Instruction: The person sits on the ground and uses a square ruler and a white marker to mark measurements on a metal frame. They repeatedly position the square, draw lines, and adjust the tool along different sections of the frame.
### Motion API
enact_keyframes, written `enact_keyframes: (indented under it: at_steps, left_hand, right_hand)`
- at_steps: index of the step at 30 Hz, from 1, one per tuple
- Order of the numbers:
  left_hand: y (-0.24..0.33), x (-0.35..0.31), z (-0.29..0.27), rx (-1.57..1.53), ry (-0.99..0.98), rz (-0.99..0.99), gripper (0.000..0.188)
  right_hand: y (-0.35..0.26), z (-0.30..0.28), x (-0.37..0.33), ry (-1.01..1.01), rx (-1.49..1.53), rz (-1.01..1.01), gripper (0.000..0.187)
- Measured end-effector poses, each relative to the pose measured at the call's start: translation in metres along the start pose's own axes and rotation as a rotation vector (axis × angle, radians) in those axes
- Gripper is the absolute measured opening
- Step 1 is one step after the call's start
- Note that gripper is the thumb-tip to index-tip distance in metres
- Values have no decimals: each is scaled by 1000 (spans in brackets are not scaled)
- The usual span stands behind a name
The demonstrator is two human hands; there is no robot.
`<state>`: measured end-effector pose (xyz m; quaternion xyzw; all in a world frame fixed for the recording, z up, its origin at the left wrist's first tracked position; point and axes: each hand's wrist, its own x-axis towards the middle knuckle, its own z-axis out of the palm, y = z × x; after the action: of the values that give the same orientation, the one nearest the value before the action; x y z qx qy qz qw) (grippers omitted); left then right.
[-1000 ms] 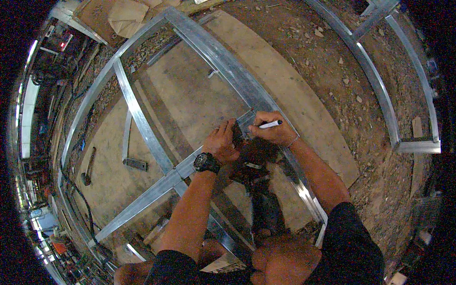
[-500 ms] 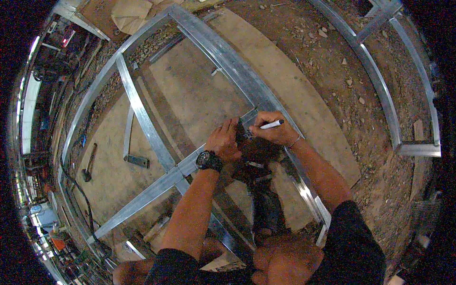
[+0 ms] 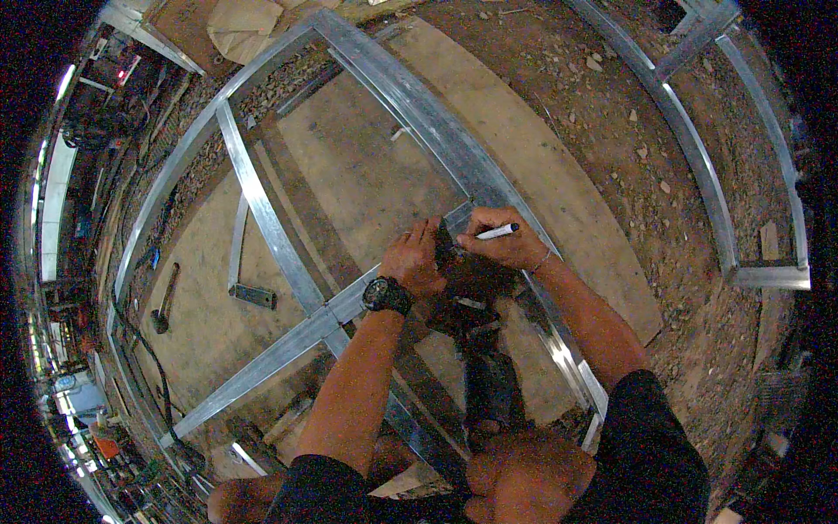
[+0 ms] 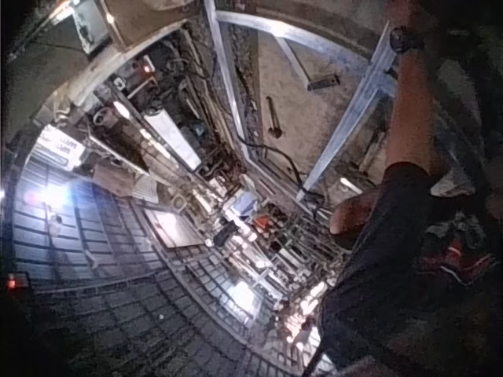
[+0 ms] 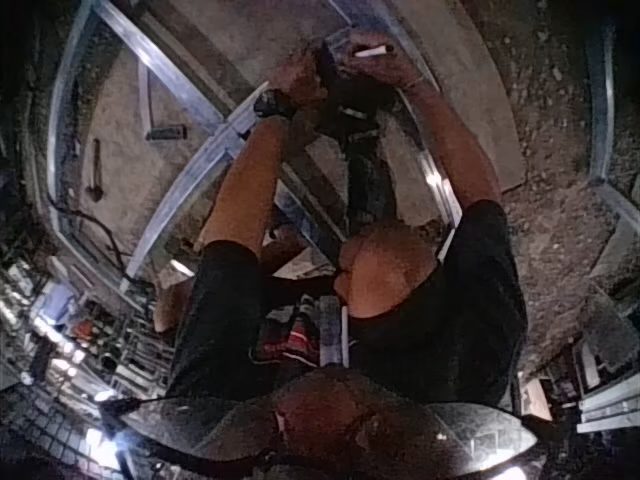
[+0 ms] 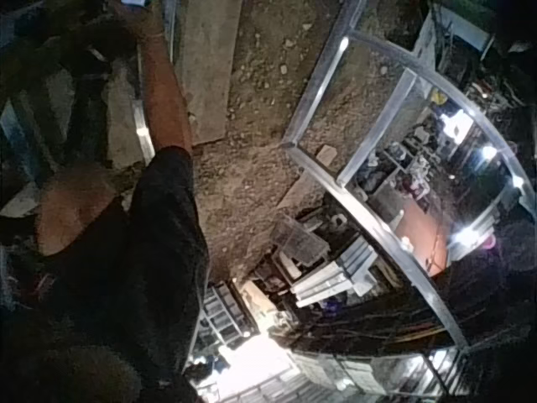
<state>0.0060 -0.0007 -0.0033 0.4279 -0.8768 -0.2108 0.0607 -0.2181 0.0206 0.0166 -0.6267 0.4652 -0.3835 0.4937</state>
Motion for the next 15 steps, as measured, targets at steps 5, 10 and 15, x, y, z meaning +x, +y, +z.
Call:
enact_keyframes:
  at_steps: [5, 10, 15]
  left_hand:
    - [4, 1, -4, -6, -38, -45, 100]
    - [3, 2, -2, -38, -46, -62, 100]
    - [-2, -1, -3, -16, -107, -53, 105]
  right_hand:
    - [2, -2, 0, -30, 29, 83, 23]
    - [6, 1, 1, -9, 29, 35, 23]
    - [5, 1, 3, -23, -33, 36, 24]
